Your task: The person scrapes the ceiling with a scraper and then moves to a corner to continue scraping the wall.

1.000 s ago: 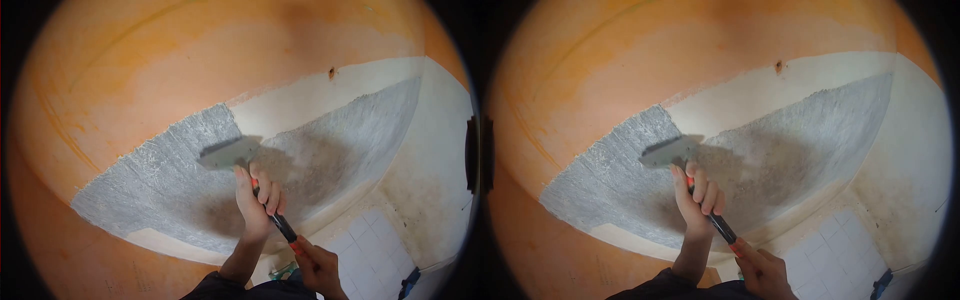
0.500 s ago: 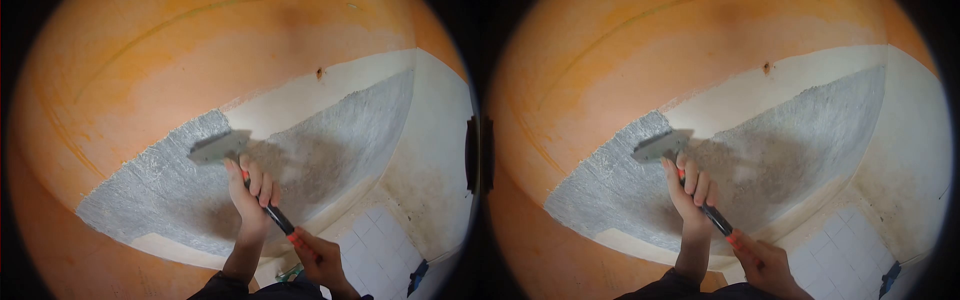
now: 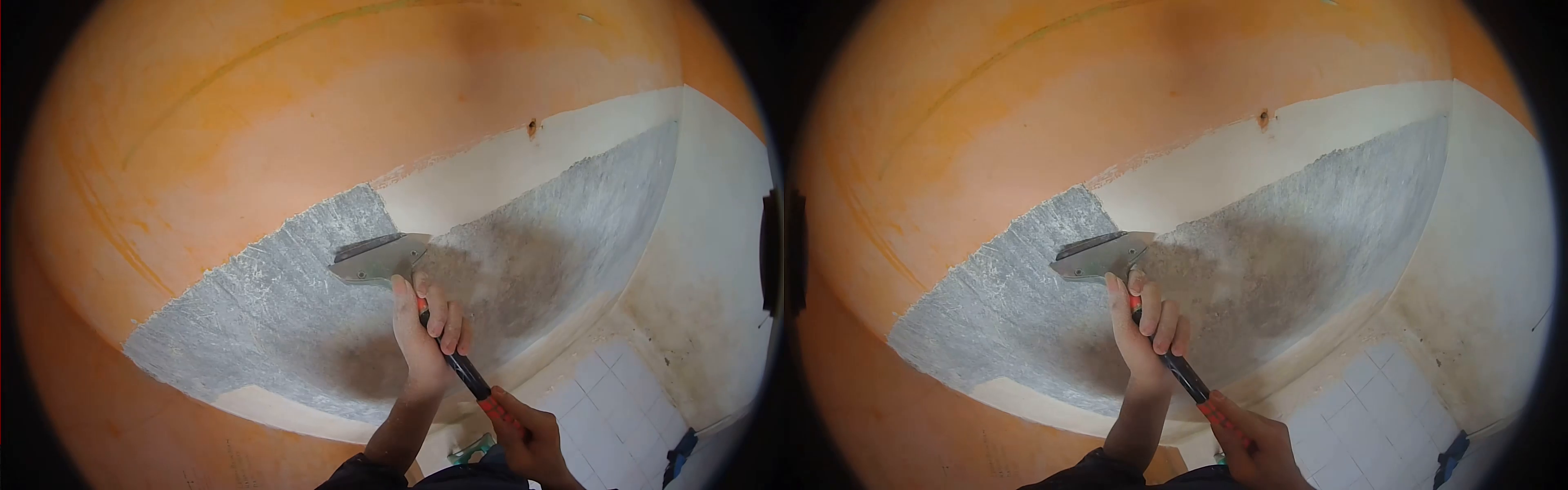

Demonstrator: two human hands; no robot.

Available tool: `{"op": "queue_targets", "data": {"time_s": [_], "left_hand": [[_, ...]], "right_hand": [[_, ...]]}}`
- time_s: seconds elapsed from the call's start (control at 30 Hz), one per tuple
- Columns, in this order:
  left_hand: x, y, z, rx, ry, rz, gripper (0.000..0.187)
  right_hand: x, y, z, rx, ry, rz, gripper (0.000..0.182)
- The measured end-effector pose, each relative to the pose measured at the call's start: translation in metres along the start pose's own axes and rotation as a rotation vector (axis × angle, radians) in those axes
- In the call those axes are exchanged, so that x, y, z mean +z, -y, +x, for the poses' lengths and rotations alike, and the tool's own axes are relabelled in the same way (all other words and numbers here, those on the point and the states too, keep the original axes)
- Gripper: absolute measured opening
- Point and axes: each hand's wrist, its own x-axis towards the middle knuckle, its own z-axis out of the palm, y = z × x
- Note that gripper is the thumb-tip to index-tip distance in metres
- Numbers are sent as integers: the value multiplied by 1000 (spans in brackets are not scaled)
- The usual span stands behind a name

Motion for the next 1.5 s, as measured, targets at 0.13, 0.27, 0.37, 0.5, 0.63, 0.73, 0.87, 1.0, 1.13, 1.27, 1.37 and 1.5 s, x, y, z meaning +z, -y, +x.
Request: {"op": "queue_targets", "data": {"time_s": [0.13, 0.27, 0.37, 0.5, 0.63, 0.73, 0.87, 1.0, 1.13, 1.27, 1.37, 1.5], "left_hand": [[2, 3, 0, 22, 5, -38, 38], [-9, 3, -2, -12, -28, -30, 38], [-2, 0, 2, 0, 5, -35, 38], [-1, 2, -1, 32, 16, -59, 39], [3, 5, 2, 61, -9, -54, 39], [3, 9, 1, 68, -41, -61, 39], [6, 7, 3, 76, -25, -75, 38], [16, -1, 5, 79, -78, -6, 40], [15, 4, 2, 55, -115, 76, 40], [18, 7, 3, 84, -134, 32, 39], [11, 13, 0, 102, -159, 52, 39], [17, 9, 5, 112, -136, 36, 39]], "right_hand": [[-9, 8, 1, 13, 21, 48, 40], [-5, -8, 2, -87, 19, -143, 40], [-6, -3, 8, -80, 29, -105, 39], [-3, -5, 3, -111, -9, -117, 38], [-10, -3, 4, -65, 26, -99, 38], [-18, 4, 11, 45, 87, -68, 39], [-17, -7, 16, -158, 53, -124, 38], [-23, 8, 27, -187, 128, -173, 39], [-25, 6, 20, -177, 101, -23, 37], [-34, 15, 23, -48, 210, -42, 37], [-30, 3, 23, -108, 191, -44, 39], [-32, 8, 26, -97, 206, -48, 43]]}}
